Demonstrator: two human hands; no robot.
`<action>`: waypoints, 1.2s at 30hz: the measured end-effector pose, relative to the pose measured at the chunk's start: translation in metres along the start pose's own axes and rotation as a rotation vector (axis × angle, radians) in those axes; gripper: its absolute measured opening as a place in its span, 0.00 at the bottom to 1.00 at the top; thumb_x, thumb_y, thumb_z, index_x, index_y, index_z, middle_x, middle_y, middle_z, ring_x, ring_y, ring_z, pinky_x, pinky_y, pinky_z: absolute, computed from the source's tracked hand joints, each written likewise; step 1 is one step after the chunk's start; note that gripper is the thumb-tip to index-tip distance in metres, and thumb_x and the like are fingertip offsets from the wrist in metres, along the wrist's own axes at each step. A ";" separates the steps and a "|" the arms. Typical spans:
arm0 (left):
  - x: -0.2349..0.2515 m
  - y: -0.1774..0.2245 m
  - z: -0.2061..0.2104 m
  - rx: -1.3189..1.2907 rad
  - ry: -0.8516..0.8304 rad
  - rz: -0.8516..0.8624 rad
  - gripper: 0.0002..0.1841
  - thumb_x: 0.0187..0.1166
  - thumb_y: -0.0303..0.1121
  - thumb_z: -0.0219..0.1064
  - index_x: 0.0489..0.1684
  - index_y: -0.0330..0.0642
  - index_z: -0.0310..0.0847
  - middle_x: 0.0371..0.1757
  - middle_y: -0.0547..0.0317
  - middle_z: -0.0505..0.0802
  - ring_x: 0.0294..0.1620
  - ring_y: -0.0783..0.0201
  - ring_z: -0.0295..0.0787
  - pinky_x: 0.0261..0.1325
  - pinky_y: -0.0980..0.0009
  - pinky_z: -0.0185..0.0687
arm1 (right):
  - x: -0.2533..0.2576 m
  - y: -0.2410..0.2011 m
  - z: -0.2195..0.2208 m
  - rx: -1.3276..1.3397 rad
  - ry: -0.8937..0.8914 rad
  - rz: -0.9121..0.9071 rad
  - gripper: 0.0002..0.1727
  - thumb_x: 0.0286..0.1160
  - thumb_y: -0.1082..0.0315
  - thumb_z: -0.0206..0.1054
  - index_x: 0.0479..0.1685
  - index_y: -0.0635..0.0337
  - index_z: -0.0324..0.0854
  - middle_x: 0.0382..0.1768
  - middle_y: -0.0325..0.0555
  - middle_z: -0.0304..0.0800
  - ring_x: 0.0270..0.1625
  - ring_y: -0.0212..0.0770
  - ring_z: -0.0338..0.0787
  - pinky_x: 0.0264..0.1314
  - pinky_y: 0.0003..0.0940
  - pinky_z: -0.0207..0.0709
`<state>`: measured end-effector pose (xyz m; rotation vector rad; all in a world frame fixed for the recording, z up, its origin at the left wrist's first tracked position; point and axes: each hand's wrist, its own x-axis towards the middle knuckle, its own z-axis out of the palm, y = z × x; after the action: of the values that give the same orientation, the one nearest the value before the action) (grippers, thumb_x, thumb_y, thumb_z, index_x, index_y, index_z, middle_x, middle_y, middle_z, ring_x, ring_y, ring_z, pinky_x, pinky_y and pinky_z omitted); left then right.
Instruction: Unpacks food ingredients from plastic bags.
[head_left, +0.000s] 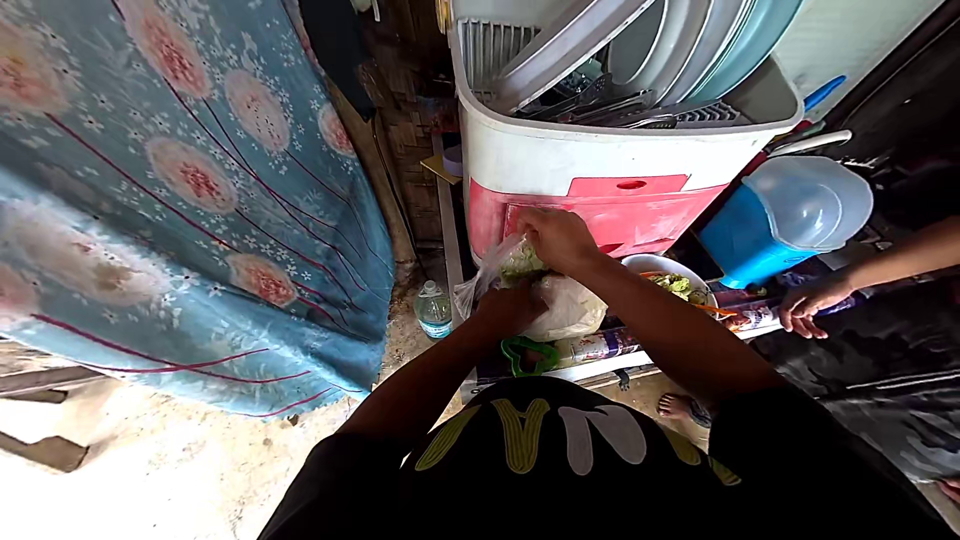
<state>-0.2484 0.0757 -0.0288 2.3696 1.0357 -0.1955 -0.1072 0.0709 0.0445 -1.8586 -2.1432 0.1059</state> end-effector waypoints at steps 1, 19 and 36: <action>-0.003 0.000 -0.001 -0.018 0.005 0.013 0.34 0.91 0.58 0.47 0.82 0.38 0.69 0.62 0.33 0.89 0.68 0.35 0.84 0.70 0.33 0.72 | -0.005 -0.002 -0.009 0.067 0.043 -0.009 0.12 0.78 0.78 0.61 0.55 0.63 0.86 0.50 0.59 0.92 0.54 0.61 0.92 0.56 0.64 0.81; 0.011 -0.006 -0.011 0.111 0.256 0.170 0.19 0.81 0.24 0.63 0.69 0.27 0.80 0.71 0.28 0.81 0.76 0.32 0.76 0.76 0.38 0.71 | -0.059 0.007 -0.138 0.723 0.757 -0.255 0.08 0.73 0.80 0.68 0.42 0.58 0.77 0.38 0.32 0.91 0.38 0.26 0.91 0.47 0.26 0.89; -0.040 0.099 -0.095 -0.420 0.776 0.759 0.19 0.72 0.38 0.77 0.51 0.30 0.86 0.39 0.53 0.91 0.37 0.70 0.87 0.43 0.74 0.84 | -0.089 0.056 -0.116 1.168 0.333 -0.427 0.16 0.64 0.87 0.69 0.40 0.52 0.82 0.36 0.32 0.95 0.38 0.27 0.93 0.46 0.25 0.89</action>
<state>-0.2133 0.0456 0.1068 2.2606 0.3189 1.1636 -0.0118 -0.0230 0.1256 -0.6796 -1.5843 0.7096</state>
